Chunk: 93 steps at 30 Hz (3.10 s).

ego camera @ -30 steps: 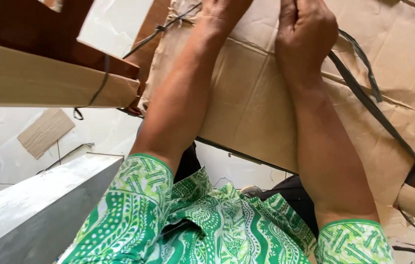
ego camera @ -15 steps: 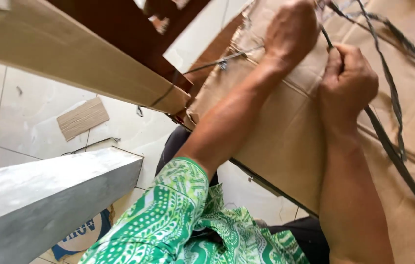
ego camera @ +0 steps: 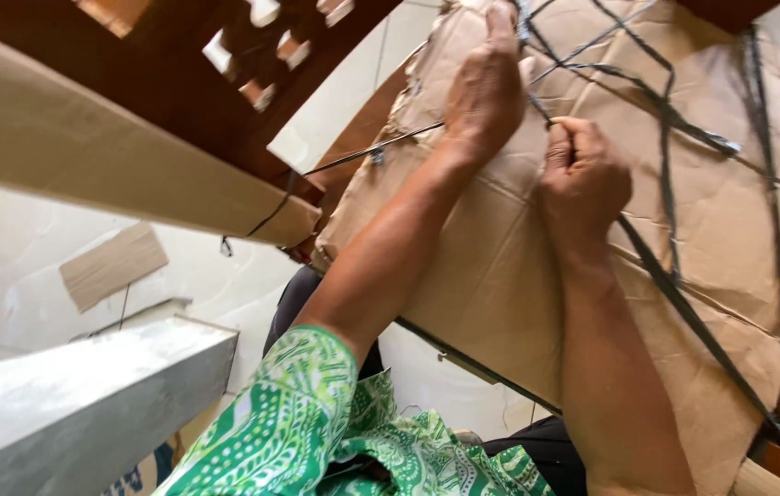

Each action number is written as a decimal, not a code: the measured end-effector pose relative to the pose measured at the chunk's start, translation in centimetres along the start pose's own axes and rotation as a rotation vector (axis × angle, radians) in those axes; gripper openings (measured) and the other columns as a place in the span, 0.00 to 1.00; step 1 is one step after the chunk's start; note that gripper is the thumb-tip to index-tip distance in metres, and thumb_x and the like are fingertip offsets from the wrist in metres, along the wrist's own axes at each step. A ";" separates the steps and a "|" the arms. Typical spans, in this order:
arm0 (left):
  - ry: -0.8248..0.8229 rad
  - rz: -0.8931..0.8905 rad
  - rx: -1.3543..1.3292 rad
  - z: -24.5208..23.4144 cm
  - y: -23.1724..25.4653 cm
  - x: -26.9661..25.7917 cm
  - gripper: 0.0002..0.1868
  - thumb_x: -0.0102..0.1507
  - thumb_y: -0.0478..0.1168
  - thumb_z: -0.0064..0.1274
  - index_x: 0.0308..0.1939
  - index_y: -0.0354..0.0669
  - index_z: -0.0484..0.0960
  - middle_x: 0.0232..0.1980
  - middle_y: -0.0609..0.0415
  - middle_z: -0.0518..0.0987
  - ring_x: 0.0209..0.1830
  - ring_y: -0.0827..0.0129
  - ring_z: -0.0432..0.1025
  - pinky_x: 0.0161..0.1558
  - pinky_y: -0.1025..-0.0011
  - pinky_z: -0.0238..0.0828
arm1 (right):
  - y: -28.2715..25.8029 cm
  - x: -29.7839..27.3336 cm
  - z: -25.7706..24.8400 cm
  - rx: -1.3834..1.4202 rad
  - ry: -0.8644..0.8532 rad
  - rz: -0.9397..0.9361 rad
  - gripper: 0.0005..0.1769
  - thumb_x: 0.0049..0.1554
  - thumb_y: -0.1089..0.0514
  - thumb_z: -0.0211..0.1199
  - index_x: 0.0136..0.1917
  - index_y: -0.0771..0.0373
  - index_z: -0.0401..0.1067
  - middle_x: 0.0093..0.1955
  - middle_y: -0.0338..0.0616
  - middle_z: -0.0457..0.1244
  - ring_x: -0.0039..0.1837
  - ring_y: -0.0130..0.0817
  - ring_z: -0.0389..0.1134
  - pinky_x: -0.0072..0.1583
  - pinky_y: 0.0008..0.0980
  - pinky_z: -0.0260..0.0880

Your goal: Wrapping a wooden chair with cardboard and securing it with plastic straps

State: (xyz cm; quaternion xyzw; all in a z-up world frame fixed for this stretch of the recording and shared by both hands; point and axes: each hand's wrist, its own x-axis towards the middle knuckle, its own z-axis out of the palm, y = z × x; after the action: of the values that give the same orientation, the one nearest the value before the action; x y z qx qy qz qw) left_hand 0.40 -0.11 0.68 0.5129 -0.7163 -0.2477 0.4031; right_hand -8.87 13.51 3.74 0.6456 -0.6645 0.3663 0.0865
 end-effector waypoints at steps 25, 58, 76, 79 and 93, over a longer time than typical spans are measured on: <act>-0.545 0.013 -0.088 -3.8 1.1 0.0 0.16 0.66 0.51 0.53 0.29 0.51 0.86 0.28 0.50 0.82 0.36 0.54 0.80 0.42 0.53 0.74 | 0.0 0.7 -0.1 -0.091 0.130 0.239 0.07 0.63 0.52 0.60 0.54 0.49 0.75 0.44 0.41 0.66 0.50 0.49 0.70 0.53 0.50 0.68; -0.563 -0.179 -0.372 -1.7 0.0 -0.2 0.17 0.66 0.54 0.59 0.29 0.51 0.87 0.19 0.61 0.76 0.22 0.80 0.69 0.27 0.81 0.63 | -1.0 0.1 0.4 0.499 -0.015 0.476 0.33 0.58 0.64 0.58 0.74 0.43 0.59 0.49 0.40 0.73 0.49 0.43 0.75 0.54 0.41 0.75; -0.521 -0.188 -0.283 -1.4 -0.7 1.0 0.18 0.63 0.64 0.59 0.32 0.59 0.90 0.21 0.61 0.77 0.23 0.76 0.71 0.31 0.77 0.64 | -1.3 -0.1 -0.3 0.980 0.141 0.509 0.17 0.65 0.64 0.46 0.66 0.59 0.63 0.30 0.36 0.55 0.32 0.22 0.57 0.36 0.18 0.59; -0.505 -0.140 -0.251 -1.6 -0.3 0.8 0.15 0.63 0.59 0.59 0.32 0.58 0.89 0.19 0.63 0.75 0.23 0.74 0.71 0.31 0.75 0.65 | -0.1 -1.7 -1.2 0.848 0.006 0.607 0.12 0.65 0.61 0.49 0.62 0.59 0.67 0.28 0.32 0.55 0.30 0.20 0.56 0.34 0.17 0.56; -0.511 0.387 -0.307 -3.1 2.3 -0.7 0.21 0.58 0.45 0.67 0.55 0.57 0.83 0.45 0.47 0.81 0.53 0.49 0.77 0.55 0.53 0.72 | -3.2 -8.7 -8.7 0.318 -0.152 0.626 0.12 0.65 0.55 0.57 0.52 0.57 0.80 0.40 0.54 0.71 0.47 0.45 0.75 0.49 0.43 0.73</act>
State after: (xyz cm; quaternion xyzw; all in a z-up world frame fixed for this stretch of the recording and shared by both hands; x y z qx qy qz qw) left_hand 1.82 1.50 3.91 0.2226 -0.8324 -0.3917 0.3227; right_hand -7.69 25.97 6.03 0.4414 -0.7692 0.4250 -0.1812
